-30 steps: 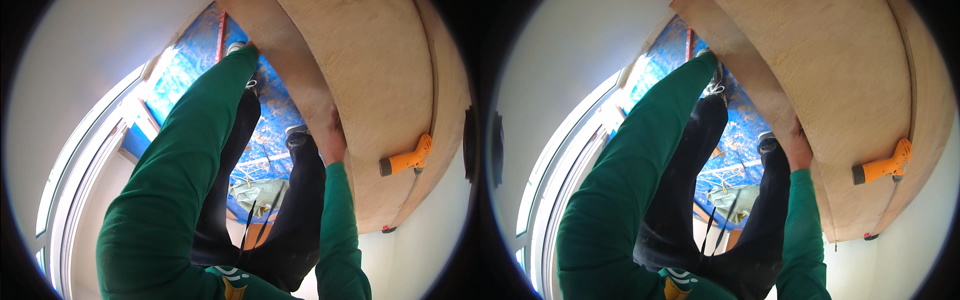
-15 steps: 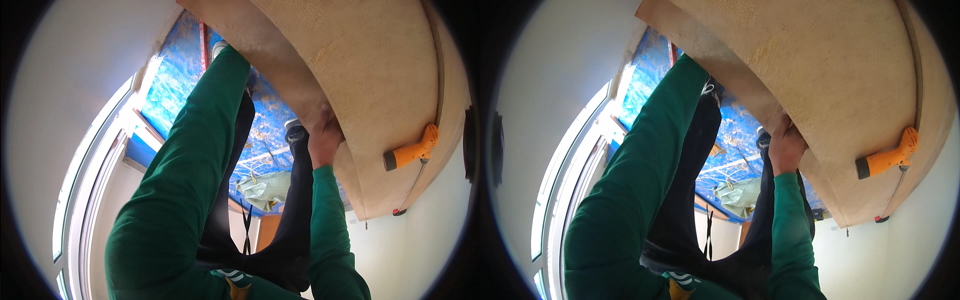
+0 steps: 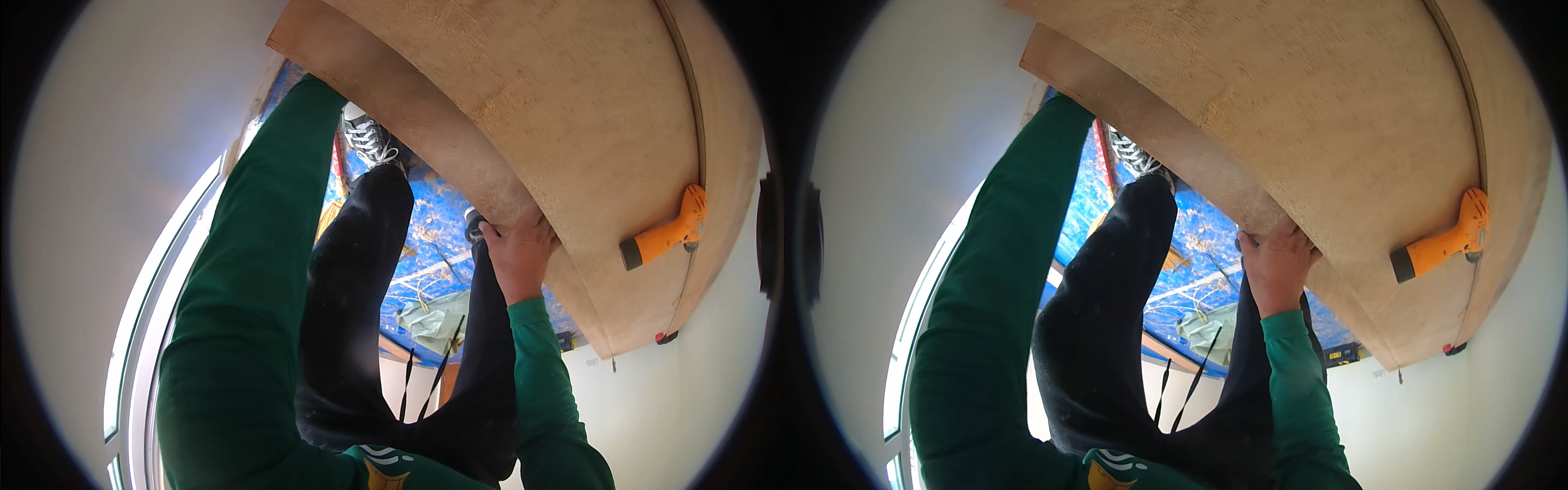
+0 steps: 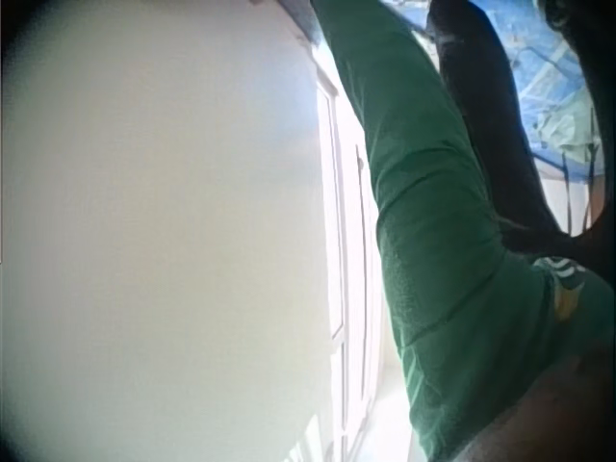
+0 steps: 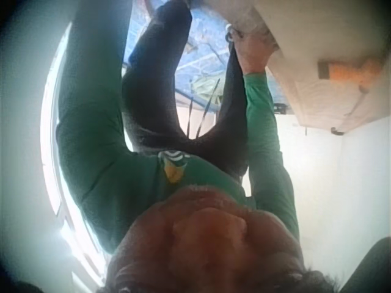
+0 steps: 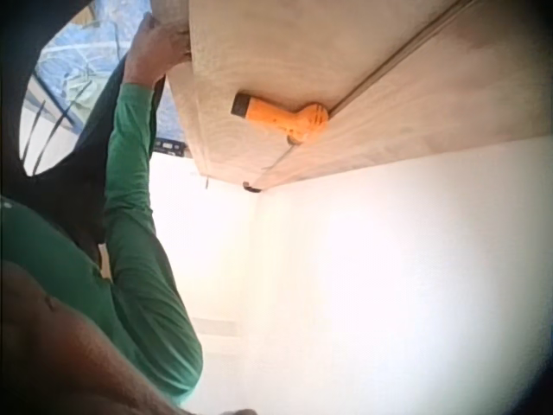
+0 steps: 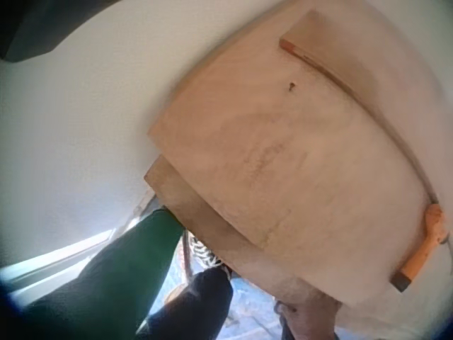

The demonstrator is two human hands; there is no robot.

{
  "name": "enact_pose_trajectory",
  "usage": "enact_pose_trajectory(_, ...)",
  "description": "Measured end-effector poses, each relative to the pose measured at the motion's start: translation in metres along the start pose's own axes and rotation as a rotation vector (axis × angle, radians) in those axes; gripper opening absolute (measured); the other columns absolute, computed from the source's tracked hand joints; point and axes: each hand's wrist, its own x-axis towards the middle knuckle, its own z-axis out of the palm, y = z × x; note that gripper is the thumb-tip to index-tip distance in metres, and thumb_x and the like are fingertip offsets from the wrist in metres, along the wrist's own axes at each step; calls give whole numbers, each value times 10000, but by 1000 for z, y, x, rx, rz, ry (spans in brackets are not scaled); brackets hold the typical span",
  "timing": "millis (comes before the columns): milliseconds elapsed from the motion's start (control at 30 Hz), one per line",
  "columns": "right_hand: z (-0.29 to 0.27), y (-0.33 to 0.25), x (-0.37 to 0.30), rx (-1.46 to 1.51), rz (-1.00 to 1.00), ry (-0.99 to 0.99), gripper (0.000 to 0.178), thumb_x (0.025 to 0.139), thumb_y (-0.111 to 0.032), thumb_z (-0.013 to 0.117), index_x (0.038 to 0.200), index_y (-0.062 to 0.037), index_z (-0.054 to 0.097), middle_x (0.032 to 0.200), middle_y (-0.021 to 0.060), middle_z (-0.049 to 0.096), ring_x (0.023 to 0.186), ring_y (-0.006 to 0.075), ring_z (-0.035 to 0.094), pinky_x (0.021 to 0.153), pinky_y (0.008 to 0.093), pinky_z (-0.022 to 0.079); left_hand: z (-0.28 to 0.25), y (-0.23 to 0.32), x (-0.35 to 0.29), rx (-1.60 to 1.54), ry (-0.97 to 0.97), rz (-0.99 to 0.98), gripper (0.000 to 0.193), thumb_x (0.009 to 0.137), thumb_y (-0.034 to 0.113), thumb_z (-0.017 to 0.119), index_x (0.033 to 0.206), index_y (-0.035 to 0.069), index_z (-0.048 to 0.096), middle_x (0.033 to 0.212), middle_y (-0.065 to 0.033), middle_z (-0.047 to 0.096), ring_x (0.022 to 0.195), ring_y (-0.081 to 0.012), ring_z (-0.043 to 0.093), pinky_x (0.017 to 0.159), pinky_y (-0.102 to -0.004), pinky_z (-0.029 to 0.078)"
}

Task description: The person cuts a piece of plywood with a hand saw, measures it with a tape measure, marks it with a pencil, and uses a cordless drill to fasten it to a wall. The person also moves a broom and other items to access the work area.

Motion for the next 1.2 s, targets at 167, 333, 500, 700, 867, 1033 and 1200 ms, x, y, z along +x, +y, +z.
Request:
enact_pose_trajectory(167, -23, -6, -2, 8, 18, 48, 991, 797, -352, 929, 1528, 57, 401, 1455, 345, 551, 1405, 519, 523, 1176, 674, 353, -24, 7, -9, 9, -34, 16, 565, 985, 354, 761, 1465, 80, 644, 1512, -191, 612, 1380, -402, 540, 1193, -510, 411)
enact_pose_trajectory(333, -47, -12, -16, 89, 118, -55, 916, 783, -256, 911, 1501, 56, 435, 1427, 336, 570, 1379, 500, 539, 1171, 630, 371, -28, 22, -3, 51, -65, 47, 562, 986, 353, 760, 1460, 74, 646, 1496, -193, 624, 1362, -399, 556, 1183, -506, 422)
enact_pose_trajectory(500, -13, -4, -7, 64, 73, -3, 887, 789, -251, 888, 1496, 48, 444, 1426, 310, 587, 1377, 490, 545, 1176, 661, 357, -15, 29, 48, 100, -70, 132, 560, 987, 353, 760, 1455, 68, 649, 1481, -195, 636, 1344, -395, 572, 1172, -502, 433)
enact_pose_trajectory(700, 1, 0, 7, 50, 118, 49, 963, 814, -246, 872, 1577, 70, 378, 1490, 362, 523, 1412, 511, 506, 1169, 637, 394, -1, 41, 35, 128, -91, 219, 557, 988, 353, 759, 1449, 60, 652, 1463, -198, 651, 1322, -391, 591, 1160, -496, 446)
enact_pose_trajectory(867, -14, -40, -42, 651, 312, -81, 953, 979, -274, 802, 1694, 9, 239, 1671, 291, 387, 1572, 458, 388, 1249, 580, 359, 12, 77, 6, 166, -127, 230, 555, 988, 352, 758, 1444, 54, 654, 1447, -200, 663, 1304, -387, 607, 1149, -492, 456)
enact_pose_trajectory(1033, 43, 1, -9, 2519, 1387, 54, 978, 1051, -679, 571, 1688, -2, 267, 1652, 222, 449, 1499, 394, 482, 1222, 582, 390, 12, 87, 1, 172, -164, 216, 553, 989, 352, 758, 1439, 47, 657, 1432, -202, 675, 1286, -384, 623, 1139, -487, 467)
enact_pose_trajectory(1200, 90, 49, 33, 2728, 1058, 448, 878, 1055, -746, 488, 1591, -51, 454, 1526, 185, 588, 1408, 354, 564, 1160, 598, 450, 20, 86, 4, 193, -171, 226, 551, 990, 352, 757, 1433, 41, 659, 1417, -204, 687, 1268, -380, 639, 1128, -483, 478)
